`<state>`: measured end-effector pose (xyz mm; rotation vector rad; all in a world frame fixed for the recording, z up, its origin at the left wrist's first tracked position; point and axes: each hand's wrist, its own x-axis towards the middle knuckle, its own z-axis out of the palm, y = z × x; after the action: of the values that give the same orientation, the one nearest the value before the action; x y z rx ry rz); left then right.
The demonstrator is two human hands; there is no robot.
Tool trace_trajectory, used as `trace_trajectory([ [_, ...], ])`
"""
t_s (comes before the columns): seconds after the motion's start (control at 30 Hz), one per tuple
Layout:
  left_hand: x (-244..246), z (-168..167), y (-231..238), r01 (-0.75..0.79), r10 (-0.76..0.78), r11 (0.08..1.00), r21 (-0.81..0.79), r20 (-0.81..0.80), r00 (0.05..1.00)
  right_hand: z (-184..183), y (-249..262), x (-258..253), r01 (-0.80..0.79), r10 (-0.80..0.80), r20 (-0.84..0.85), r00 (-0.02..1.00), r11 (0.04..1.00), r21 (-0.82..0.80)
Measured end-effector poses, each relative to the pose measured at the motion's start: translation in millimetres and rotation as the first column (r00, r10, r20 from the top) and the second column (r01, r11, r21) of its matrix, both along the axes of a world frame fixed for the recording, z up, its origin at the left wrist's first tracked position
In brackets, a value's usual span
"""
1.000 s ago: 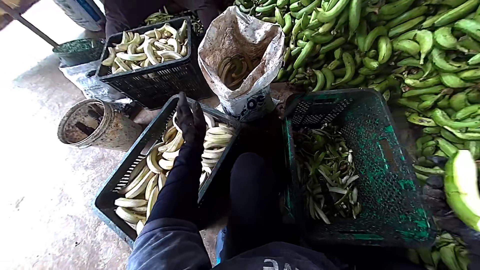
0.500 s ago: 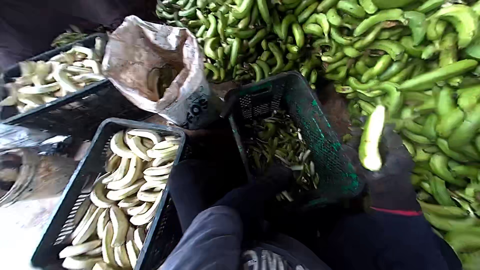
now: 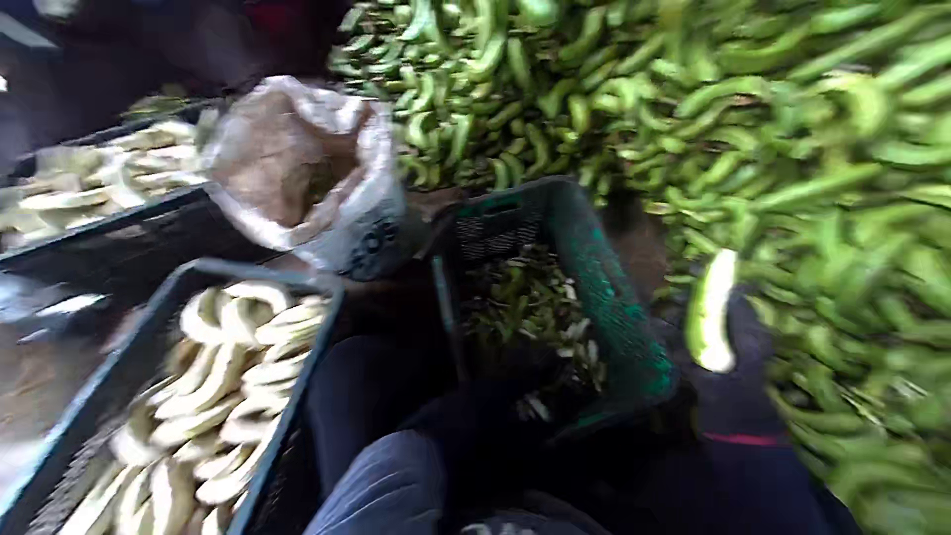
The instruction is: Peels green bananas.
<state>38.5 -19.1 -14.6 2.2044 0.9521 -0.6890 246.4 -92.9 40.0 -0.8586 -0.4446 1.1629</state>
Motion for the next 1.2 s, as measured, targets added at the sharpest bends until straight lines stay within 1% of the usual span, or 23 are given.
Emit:
trace_trajectory([
  [0.03, 4.2, 24.3, 3.1, -0.089, 0.092, 0.993, -0.078, 0.041, 0.995, -0.4, 2.2, -1.5, 0.049, -0.049, -0.028, 0.998, 0.999, -0.023],
  [0.07, -0.5, 25.2, 10.3, -0.157, 0.173, 0.982, -0.107, 0.161, 0.972, -1.6, 2.8, -1.4, 0.085, -0.086, -0.05, 0.995, 0.996, -0.035],
  [0.1, -11.0, 3.0, 22.0, -0.196, 0.219, 0.976, -0.098, 0.388, 0.895, -2.0, 3.4, -1.5, 0.107, -0.109, -0.06, 0.992, 0.994, -0.033],
  [0.13, -15.3, -5.6, 32.4, -0.256, 0.317, 0.948, -0.188, 0.532, 0.785, -1.4, 4.4, -2.2, 0.116, -0.116, -0.06, 0.991, 0.993, -0.015],
  [0.17, -16.6, 2.7, 37.6, -0.299, 0.403, 0.915, -0.271, 0.596, 0.694, 0.4, 6.5, -4.4, 0.133, -0.133, -0.057, 0.989, 0.991, -0.004],
  [0.2, -17.8, 17.7, 39.6, -0.323, 0.452, 0.892, -0.317, 0.622, 0.639, 1.6, 8.5, -6.4, 0.146, -0.146, -0.053, 0.988, 0.989, 0.004],
  [0.23, -19.3, 32.4, 37.3, -0.332, 0.458, 0.889, -0.316, 0.663, 0.593, 3.0, 10.2, -8.8, 0.165, -0.164, -0.056, 0.985, 0.986, 0.015],
  [0.3, -21.9, 54.3, 25.9, -0.311, 0.385, 0.916, -0.253, 0.768, 0.511, 7.4, 14.4, -16.2, 0.223, -0.222, -0.032, 0.975, 0.974, 0.045],
  [0.37, -22.4, 67.6, 11.9, -0.272, 0.3, 0.942, -0.195, 0.851, 0.431, 13.9, 17.9, -25.6, 0.296, -0.3, 0.05, 0.953, 0.952, 0.08],
  [0.4, -21.9, 71.0, 5.2, -0.265, 0.279, 0.947, -0.18, 0.87, 0.406, 16.5, 18.9, -29.5, 0.326, -0.334, 0.09, 0.938, 0.941, 0.087],
  [0.53, -18.5, 70.0, -11.5, -0.248, 0.249, 0.954, -0.167, 0.902, 0.353, 20.8, 21.9, -40.3, 0.426, -0.44, 0.191, 0.877, 0.898, 0.113],
  [0.63, -16.5, 62.2, -19.0, -0.244, 0.128, 0.968, -0.056, 0.949, 0.288, 15.6, 24.0, -38.5, 0.449, -0.467, 0.145, 0.872, 0.883, 0.138],
  [0.67, -16.2, 60.7, -20.7, -0.25, 0.082, 0.968, -0.008, 0.954, 0.288, 15.8, 24.8, -38.8, 0.466, -0.483, 0.135, 0.865, 0.874, 0.137],
  [0.73, -16.3, 61.0, -23.7, -0.27, 0.025, 0.961, 0.064, 0.95, 0.313, 16.8, 24.7, -39.6, 0.487, -0.508, 0.18, 0.842, 0.86, 0.15],
  [0.8, -18.2, 63.0, -26.1, -0.294, 0.011, 0.951, 0.096, 0.939, 0.343, 17.0, 24.4, -39.6, 0.502, -0.534, 0.281, 0.797, 0.845, 0.183],
  [0.9, -20.9, 67.6, -28.7, -0.321, 0.02, 0.94, 0.112, 0.925, 0.38, 16.0, 23.6, -38.5, 0.547, -0.59, 0.41, 0.696, 0.805, 0.229],
  [0.97, -21.1, 67.5, -26.6, -0.329, 0.021, 0.936, 0.125, 0.914, 0.405, 17.2, 22.3, -40.2, 0.54, -0.582, 0.462, 0.669, 0.808, 0.235],
  [1.0, -20.4, 64.8, -22.9, -0.332, 0.006, 0.932, 0.144, 0.91, 0.413, 17.7, 20.1, -42.0, 0.508, -0.537, 0.477, 0.696, 0.837, 0.202],
  [1.03, -19.2, 60.9, -17.4, -0.343, -0.015, 0.923, 0.175, 0.907, 0.421, 17.7, 18.0, -44.1, 0.448, -0.465, 0.47, 0.751, 0.88, 0.155],
  [1.1, -17.8, 54.3, -0.7, -0.385, -0.055, 0.889, 0.248, 0.892, 0.448, 13.2, 13.4, -50.9, 0.269, -0.265, 0.355, 0.896, 0.962, 0.041],
  [1.13, -18.1, 52.0, 10.4, -0.413, -0.061, 0.867, 0.281, 0.88, 0.471, 9.0, 12.9, -54.5, 0.144, -0.136, 0.277, 0.951, 0.99, -0.009],
  [1.17, -19.6, 50.0, 22.2, -0.442, -0.045, 0.849, 0.29, 0.872, 0.487, 3.0, 12.0, -55.2, -0.022, 0.028, 0.236, 0.971, 0.999, -0.03],
  [1.2, -22.0, 48.3, 33.7, -0.477, -0.014, 0.831, 0.286, 0.868, 0.496, 0.8, 11.2, -56.5, -0.165, 0.176, 0.229, 0.958, 0.984, -0.066],
])
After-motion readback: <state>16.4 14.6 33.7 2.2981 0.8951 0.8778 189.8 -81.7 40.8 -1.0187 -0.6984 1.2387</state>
